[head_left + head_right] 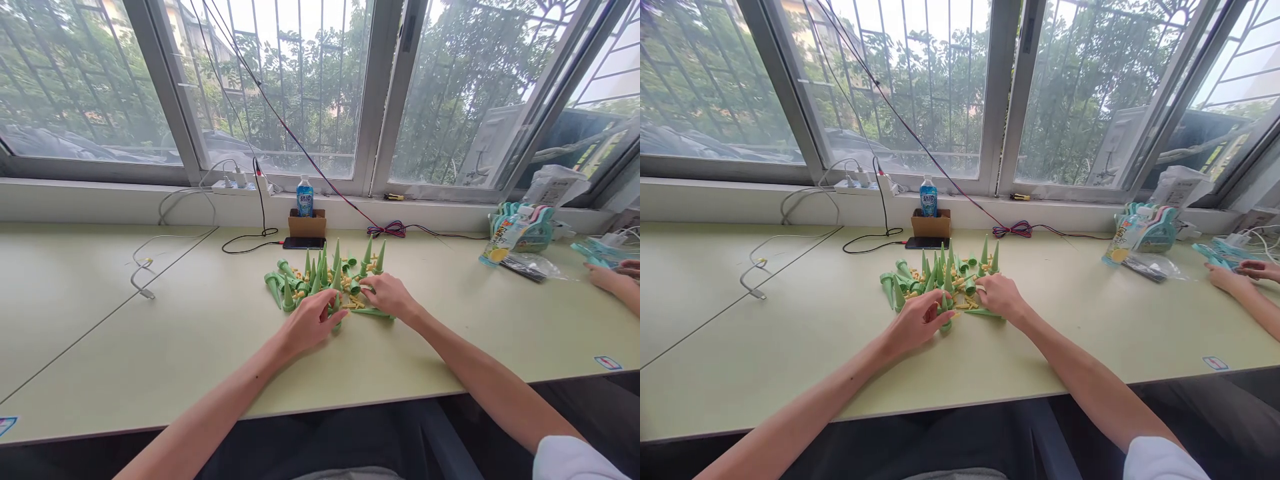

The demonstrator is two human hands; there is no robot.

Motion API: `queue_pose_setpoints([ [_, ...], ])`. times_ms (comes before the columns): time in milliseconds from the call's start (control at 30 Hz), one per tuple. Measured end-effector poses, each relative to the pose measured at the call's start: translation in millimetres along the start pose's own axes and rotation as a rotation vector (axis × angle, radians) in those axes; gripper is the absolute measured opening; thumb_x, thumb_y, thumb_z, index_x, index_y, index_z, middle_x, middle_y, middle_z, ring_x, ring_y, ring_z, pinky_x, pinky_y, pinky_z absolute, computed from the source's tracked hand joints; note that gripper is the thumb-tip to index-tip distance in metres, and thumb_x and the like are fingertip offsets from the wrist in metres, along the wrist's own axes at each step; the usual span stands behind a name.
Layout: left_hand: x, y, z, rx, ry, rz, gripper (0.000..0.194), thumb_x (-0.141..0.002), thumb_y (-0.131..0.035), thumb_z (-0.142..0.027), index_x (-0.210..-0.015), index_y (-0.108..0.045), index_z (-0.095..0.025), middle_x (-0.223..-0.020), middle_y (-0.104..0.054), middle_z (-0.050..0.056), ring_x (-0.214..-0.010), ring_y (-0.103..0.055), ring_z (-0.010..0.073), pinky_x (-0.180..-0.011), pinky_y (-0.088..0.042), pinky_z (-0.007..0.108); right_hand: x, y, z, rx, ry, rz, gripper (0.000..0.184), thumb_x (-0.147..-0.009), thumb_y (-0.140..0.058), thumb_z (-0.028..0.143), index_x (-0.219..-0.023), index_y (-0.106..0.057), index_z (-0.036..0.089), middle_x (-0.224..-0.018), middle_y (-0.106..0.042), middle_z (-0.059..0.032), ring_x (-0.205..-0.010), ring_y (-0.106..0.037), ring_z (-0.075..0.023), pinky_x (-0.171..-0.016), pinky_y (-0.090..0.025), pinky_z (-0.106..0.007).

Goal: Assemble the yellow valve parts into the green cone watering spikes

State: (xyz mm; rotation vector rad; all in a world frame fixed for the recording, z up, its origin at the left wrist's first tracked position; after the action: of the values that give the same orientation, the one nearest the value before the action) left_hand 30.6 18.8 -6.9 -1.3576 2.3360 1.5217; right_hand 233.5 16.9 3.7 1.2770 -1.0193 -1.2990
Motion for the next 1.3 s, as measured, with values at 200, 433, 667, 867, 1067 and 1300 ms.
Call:
queue_pose_setpoints([
  [200,0,-0.5,0,0.007,0.010,0.006,0.021,-0.092,-0.057,-0.037,-0.101,-0.059,-0.019,-0.066,-0.050,-0.006,-0.052,-0.043,0.0086,-0.056,-0.039,0.021,-1,-1,5,0.010,0.024,-0.067,0.034,-0.097,-0.041,0.021,-0.118,-0.068,0.023,-0.100,-0.073,-0.0064,-0.088,-0.065,-0.0205,-0.064,-0.035,-0.026],
  [433,0,-1.0,-1,0.007,0.007,0.011,0.021,-0.092,-0.057,-0.037,-0.101,-0.059,-0.019,-0.067,-0.051,-0.006,-0.052,-0.043,0.0087,-0.057,-0.039,0.021,0,-2,12,-0.015,0.099,-0.070,0.026,-0.094,-0.042,0.015,-0.102,-0.066,0.020,-0.102,-0.069,-0.0063,-0.087,-0.062,-0.0179,-0.062,-0.031,-0.025],
  [667,-1,-1.6,-1,-0.010,-0.004,0.013,0.020,-0.092,-0.057,-0.037,-0.101,-0.059,-0.019,-0.068,-0.052,-0.005,-0.053,-0.045,0.0090,-0.057,-0.040,0.022,-7,-6,13,0.127,0.100,0.030,0.019,-0.094,-0.042,0.011,-0.095,-0.059,0.019,-0.093,-0.070,-0.0063,-0.082,-0.064,-0.0191,-0.060,-0.027,-0.026],
  [867,0,-1.6,-1,-0.011,-0.015,0.021,0.019,-0.093,-0.056,-0.036,-0.102,-0.058,-0.019,-0.068,-0.053,-0.005,-0.052,-0.045,0.0085,-0.057,-0.040,0.021,-13,-6,16,0.157,0.088,0.057,0.016,-0.088,-0.048,0.009,-0.096,-0.059,0.017,-0.091,-0.071,-0.0093,-0.079,-0.066,-0.0221,-0.059,-0.027,-0.027],
  [1067,1,-1.0,-1,-0.028,-0.024,0.027,0.019,-0.094,-0.056,-0.036,-0.103,-0.059,-0.019,-0.066,-0.051,-0.006,-0.052,-0.045,0.0090,-0.058,-0.040,0.021,-16,-4,16,0.148,0.093,0.072,0.014,-0.085,-0.050,0.010,-0.092,-0.059,0.017,-0.092,-0.071,-0.0097,-0.080,-0.066,-0.0230,-0.057,-0.026,-0.028],
  [1300,1,-1.9,1,-0.017,-0.011,0.028,0.021,-0.094,-0.055,-0.037,-0.104,-0.059,-0.020,-0.067,-0.052,-0.005,-0.053,-0.045,0.0089,-0.058,-0.040,0.021,-10,-2,15,0.095,0.107,0.063,0.016,-0.087,-0.050,0.009,-0.098,-0.058,0.018,-0.095,-0.070,-0.0084,-0.088,-0.064,-0.0213,-0.062,-0.030,-0.026],
])
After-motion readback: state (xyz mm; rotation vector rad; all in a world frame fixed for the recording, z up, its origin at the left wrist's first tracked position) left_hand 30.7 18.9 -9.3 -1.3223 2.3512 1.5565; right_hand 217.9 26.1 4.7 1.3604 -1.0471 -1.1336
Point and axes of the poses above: each hand's wrist, its own x-axis away from the middle knuckle, its own y-axis out of the back of the hand, z = x × y, the point moved 4 cm from there along -x, towards the middle knuckle
